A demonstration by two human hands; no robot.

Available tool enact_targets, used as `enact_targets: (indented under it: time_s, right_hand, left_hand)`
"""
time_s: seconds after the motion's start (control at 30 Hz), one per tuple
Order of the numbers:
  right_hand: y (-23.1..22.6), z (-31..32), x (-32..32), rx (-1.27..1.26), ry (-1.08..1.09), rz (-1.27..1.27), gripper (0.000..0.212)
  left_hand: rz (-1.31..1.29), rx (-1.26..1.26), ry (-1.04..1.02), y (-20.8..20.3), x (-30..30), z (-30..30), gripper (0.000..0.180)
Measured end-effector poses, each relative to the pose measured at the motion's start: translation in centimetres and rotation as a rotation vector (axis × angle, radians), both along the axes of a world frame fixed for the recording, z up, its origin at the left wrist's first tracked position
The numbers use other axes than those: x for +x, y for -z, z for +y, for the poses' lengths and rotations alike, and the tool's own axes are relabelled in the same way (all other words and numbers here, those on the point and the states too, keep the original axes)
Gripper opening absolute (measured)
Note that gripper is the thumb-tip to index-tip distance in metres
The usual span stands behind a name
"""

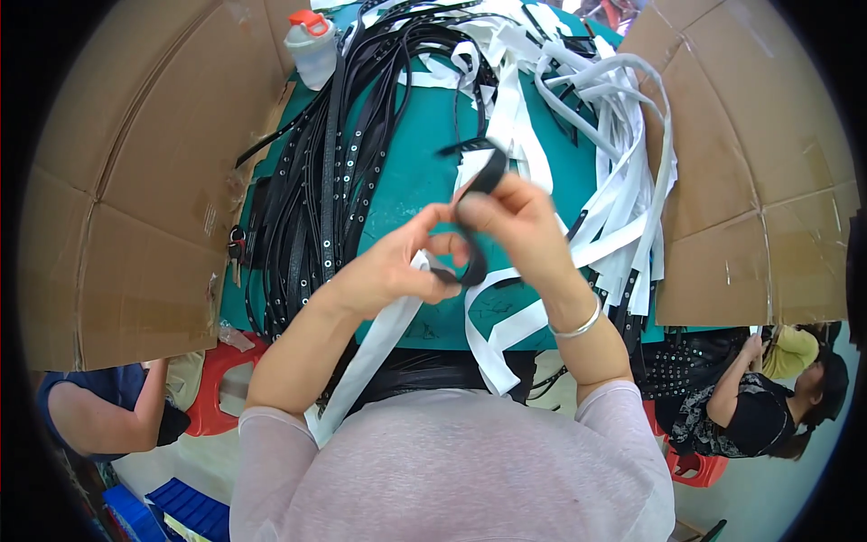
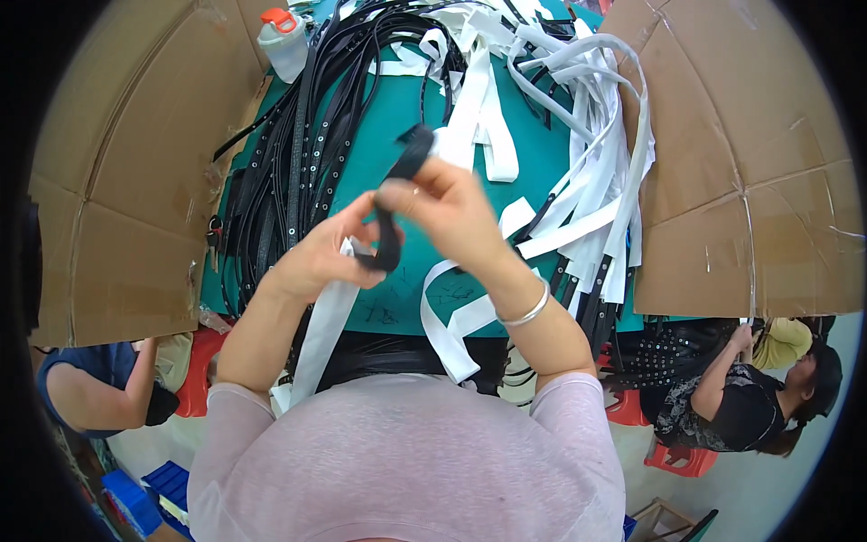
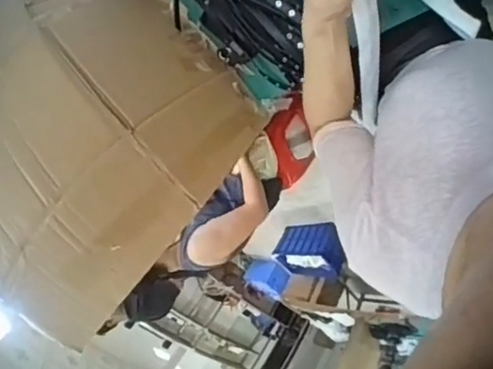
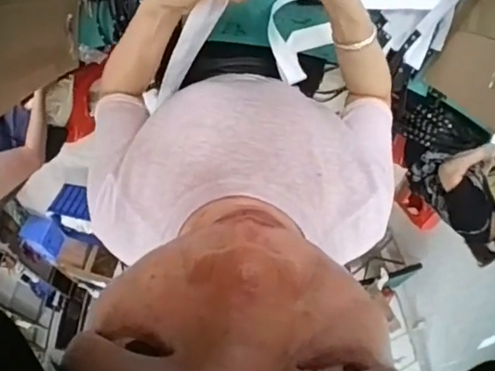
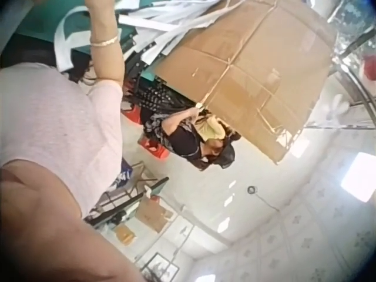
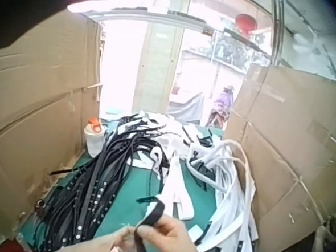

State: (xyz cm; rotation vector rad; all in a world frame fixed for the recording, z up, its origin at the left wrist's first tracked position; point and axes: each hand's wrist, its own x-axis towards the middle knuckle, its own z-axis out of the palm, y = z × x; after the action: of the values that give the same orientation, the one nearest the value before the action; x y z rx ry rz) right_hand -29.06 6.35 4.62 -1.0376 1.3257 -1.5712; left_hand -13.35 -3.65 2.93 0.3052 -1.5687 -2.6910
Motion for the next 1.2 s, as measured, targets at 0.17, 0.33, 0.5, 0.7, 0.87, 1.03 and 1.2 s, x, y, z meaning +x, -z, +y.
enact_targets:
  time_s: [0.17,0.33,0.5,0.7,0.87,1.03,1.2]
  right_hand:
    - [-0.1,-0.5,-5.1,-0.127,0.099,0.025,0.021]
    - [0.4,-0.1,-5.4,-0.091,0.119,0.041,0.02]
    - [0.2,-0.3,-4.9,-0.06,0.14,0.069,0.017]
    - [0.4,0.3,-3.1,0.12,-0.084,0.327,0.038]
    - [0.2,-1.4,-6.4,-0.143,-0.041,-0.457,0.048]
    - [-3.3,-2.2,-9.7,-0.081,0.13,0.003,0.022]
    - [-3.9,-1.7,-8.4,-0.065,0.0,-0.015,0.025]
  left_hand:
    - [0.164,0.214,0.14,4.3,0.3,-0.6,0.07]
    - [-0.059,0.224,0.31,7.1,4.0,0.6,0.036]
    - [-0.056,0.069,0.197,4.8,2.4,0.6,0.027]
    - [-0.02,0.014,0.21,3.4,0.4,0.1,0.029]
    - [-0.037,0.146,0.283,4.8,1.5,1.1,0.033]
    - [-0.135,0.11,0.31,6.5,4.2,1.8,0.032]
    - [-0.075,0.085,0.311,5.8,3.6,1.8,0.03]
